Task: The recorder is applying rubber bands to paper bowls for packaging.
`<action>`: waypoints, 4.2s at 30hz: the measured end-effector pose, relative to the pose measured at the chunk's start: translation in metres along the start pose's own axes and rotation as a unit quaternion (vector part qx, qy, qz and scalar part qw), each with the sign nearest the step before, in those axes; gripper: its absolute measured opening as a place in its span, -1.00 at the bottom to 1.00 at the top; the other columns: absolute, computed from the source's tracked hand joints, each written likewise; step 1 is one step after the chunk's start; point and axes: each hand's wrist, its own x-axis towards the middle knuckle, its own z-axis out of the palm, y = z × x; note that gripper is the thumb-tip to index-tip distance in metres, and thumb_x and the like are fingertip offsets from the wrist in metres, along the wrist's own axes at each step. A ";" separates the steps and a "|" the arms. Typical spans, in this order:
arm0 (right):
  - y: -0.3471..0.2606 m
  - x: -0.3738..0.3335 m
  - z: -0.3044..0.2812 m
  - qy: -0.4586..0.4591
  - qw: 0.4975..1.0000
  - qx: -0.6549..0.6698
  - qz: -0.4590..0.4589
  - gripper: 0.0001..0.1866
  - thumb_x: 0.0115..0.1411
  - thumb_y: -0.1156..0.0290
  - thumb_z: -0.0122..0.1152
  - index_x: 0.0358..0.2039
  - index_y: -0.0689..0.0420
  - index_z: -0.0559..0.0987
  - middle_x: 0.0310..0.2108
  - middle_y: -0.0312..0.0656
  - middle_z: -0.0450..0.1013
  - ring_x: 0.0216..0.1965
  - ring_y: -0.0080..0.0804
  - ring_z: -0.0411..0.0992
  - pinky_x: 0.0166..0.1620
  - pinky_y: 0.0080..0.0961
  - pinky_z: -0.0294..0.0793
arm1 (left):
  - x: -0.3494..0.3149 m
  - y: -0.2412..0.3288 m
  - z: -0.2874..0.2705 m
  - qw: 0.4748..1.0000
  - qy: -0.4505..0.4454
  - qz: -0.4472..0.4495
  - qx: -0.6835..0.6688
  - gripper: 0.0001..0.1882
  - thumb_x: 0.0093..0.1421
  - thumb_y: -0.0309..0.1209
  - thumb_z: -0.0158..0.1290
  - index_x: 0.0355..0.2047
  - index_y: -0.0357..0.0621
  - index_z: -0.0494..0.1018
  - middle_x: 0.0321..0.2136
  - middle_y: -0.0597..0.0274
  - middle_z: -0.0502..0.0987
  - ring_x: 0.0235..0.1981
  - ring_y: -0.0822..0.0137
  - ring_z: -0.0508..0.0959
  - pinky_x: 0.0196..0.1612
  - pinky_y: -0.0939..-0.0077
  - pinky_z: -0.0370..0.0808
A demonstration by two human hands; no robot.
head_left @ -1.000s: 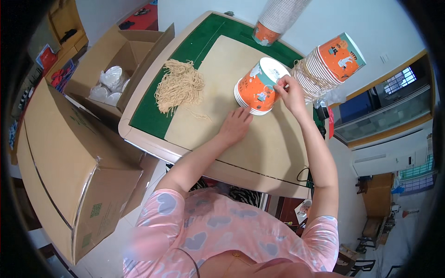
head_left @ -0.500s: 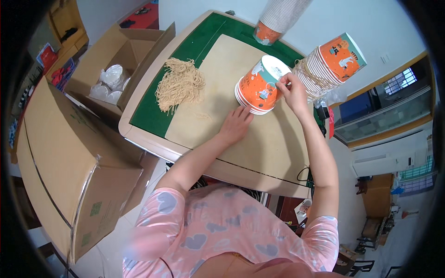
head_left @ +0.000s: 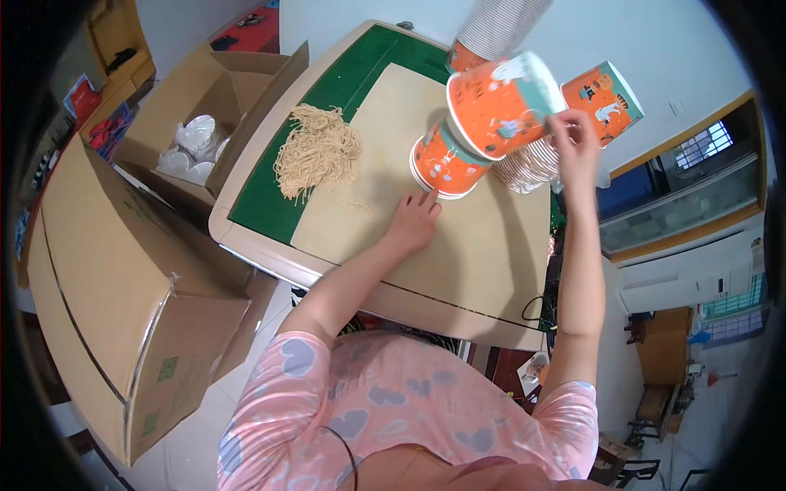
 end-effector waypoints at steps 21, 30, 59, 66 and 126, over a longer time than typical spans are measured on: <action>0.047 -0.283 0.058 0.024 0.917 0.185 0.353 -0.64 0.25 0.41 0.03 0.04 0.25 0.38 -0.05 -0.16 0.42 -0.11 -0.43 0.42 -0.12 -0.54 0.43 | -0.057 0.015 -0.080 0.760 0.023 -0.255 -0.597 -0.62 0.36 -0.30 -0.23 0.07 -0.26 0.33 0.01 0.11 0.41 0.06 0.30 0.36 0.11 0.48 0.27; 0.027 -0.291 0.010 0.136 0.880 0.220 0.398 -0.77 0.24 0.50 0.04 -0.08 0.20 0.45 -0.22 -0.27 0.43 -0.44 -0.67 0.32 -0.39 -0.75 0.33 | -0.047 -0.057 -0.096 0.990 0.093 -0.098 -0.049 -0.86 0.00 -0.58 0.07 -0.38 -0.17 0.49 -0.30 0.10 0.45 -0.20 0.06 0.40 -0.12 0.22 0.37; -0.058 -0.265 -0.028 0.095 0.794 0.514 0.310 -0.73 0.32 0.20 -0.02 -0.16 0.15 0.35 -0.66 -0.39 0.20 -0.63 -0.66 0.16 -0.52 -0.68 0.18 | -0.103 0.060 -0.195 0.933 -0.242 -0.151 -0.220 -0.85 0.04 -0.53 0.15 -0.33 -0.22 0.53 -0.51 0.09 0.50 -0.51 0.18 0.52 -0.42 0.41 0.45; -0.075 -0.258 -0.009 -0.135 0.804 0.473 0.336 -0.17 0.23 -0.31 -0.31 0.25 0.12 0.06 -0.65 -0.49 0.02 -0.63 -0.73 -0.10 -0.53 -0.71 -0.14 | -0.078 0.081 -0.210 0.894 -0.132 -0.178 -0.389 -0.64 -0.01 -0.67 0.16 -0.15 -0.24 0.52 -0.40 0.27 0.48 -0.50 0.54 0.40 -0.41 0.69 0.35; -0.011 -0.238 0.035 0.130 0.923 0.232 0.278 -0.96 0.07 0.58 0.21 -0.43 0.19 0.52 -0.24 -0.23 0.48 -0.27 -0.51 0.48 -0.33 -0.62 0.51 | 0.022 0.116 -0.168 0.915 -0.221 -0.119 -0.315 -0.64 0.09 -0.47 0.07 -0.06 -0.19 0.45 -0.36 0.09 0.54 -0.45 0.21 0.54 -0.33 0.40 0.49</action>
